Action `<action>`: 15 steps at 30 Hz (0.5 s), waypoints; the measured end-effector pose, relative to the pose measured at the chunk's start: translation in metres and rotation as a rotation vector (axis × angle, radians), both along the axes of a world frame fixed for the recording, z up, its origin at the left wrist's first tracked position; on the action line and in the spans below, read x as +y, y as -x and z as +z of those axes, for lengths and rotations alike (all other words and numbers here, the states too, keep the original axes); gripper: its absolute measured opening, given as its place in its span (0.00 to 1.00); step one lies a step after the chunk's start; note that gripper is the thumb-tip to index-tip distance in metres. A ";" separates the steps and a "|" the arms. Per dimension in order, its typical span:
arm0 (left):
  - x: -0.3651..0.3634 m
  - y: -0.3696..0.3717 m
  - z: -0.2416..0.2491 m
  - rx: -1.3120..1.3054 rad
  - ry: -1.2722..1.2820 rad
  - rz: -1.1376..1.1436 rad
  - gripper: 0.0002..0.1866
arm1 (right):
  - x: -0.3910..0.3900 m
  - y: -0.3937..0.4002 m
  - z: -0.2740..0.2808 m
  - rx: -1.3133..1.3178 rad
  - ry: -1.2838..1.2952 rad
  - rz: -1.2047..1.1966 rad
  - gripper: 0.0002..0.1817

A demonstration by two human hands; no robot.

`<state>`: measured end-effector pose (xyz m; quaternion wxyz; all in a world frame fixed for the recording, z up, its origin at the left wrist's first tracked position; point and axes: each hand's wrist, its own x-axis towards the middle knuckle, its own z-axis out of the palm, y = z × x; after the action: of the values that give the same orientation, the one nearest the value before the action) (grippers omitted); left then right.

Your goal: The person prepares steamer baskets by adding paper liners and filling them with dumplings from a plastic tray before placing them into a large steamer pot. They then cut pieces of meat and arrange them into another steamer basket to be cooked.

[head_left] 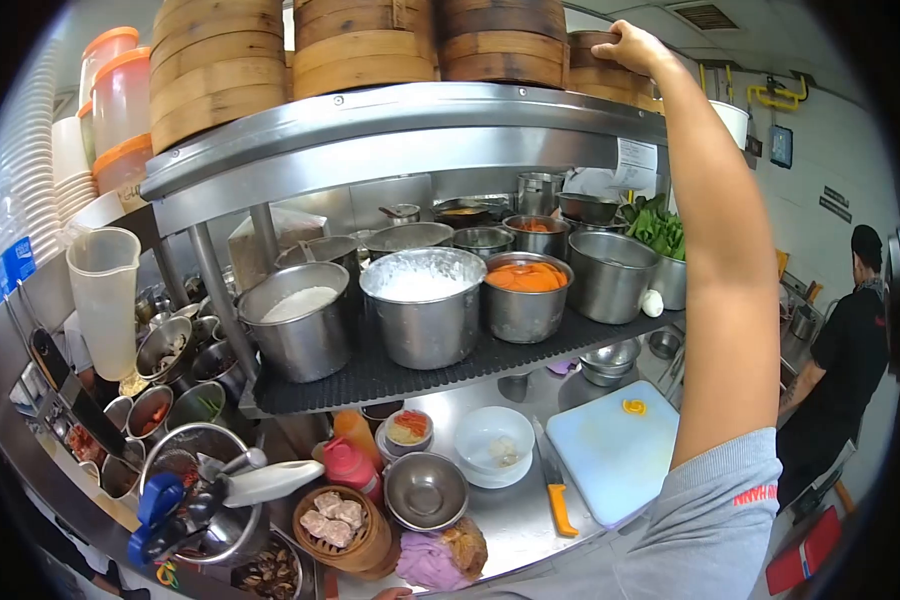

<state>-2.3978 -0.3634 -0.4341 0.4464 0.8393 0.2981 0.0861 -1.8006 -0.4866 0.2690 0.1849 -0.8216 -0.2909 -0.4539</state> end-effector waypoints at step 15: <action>-0.048 -0.271 0.420 -0.953 -1.032 -0.275 0.18 | -0.255 0.078 -0.179 -0.005 -0.356 0.853 0.33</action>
<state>-2.1265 -0.4111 -0.0142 0.0810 0.8445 -0.1164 0.5164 -1.8782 -0.7412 0.0901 0.4926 -0.5828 -0.5211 -0.3822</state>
